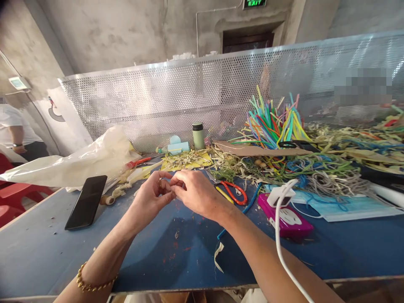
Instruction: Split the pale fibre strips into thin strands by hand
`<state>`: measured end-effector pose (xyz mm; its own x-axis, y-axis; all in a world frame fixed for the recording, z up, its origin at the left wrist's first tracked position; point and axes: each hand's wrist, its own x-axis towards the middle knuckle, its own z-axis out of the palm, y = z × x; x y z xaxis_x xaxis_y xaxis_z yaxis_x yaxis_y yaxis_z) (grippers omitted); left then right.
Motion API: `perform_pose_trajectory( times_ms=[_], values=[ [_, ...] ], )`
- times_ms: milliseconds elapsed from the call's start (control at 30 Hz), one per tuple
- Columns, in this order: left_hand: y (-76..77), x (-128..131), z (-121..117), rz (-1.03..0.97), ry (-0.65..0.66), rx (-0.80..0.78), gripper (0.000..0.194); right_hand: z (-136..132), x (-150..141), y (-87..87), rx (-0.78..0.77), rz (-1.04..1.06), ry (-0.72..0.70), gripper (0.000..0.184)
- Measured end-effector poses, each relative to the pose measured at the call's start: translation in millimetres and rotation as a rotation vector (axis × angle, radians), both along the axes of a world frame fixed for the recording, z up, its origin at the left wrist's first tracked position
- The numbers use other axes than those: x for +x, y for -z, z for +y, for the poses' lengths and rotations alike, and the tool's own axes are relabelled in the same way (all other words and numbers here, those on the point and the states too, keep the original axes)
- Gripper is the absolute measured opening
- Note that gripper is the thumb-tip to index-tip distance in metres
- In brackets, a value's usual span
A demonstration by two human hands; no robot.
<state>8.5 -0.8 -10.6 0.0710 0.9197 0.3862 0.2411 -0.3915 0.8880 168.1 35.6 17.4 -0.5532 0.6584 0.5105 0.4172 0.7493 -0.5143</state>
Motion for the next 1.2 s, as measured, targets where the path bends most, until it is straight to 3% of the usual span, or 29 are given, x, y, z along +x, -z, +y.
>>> perform_pose_trajectory(
  times_ms=[267,533,833,1033,1200],
  values=[
    [-5.9,0.6,0.0,-0.194,0.044,-0.089,0.030,-1.7,-1.4,-1.7,-0.157,0.109,0.012,0.006],
    [-7.3,1.7,-1.9,-0.151,0.036,-0.035,0.019,0.3,-1.1,0.1,-0.171,0.118,0.068,0.014],
    [-9.1,-0.1,-1.7,-0.151,-0.023,-0.060,0.023,6.3,5.8,-0.9,-0.220,0.225,-0.068,0.010],
    [-11.0,1.0,-3.6,-0.187,-0.038,-0.080,0.022,18.6,17.3,-5.5,-0.146,0.236,0.091,0.032],
    [-12.5,2.6,-5.8,-0.194,-0.025,-0.064,0.021,15.8,14.8,-5.3,-0.390,0.240,-0.052,0.039]
  ],
)
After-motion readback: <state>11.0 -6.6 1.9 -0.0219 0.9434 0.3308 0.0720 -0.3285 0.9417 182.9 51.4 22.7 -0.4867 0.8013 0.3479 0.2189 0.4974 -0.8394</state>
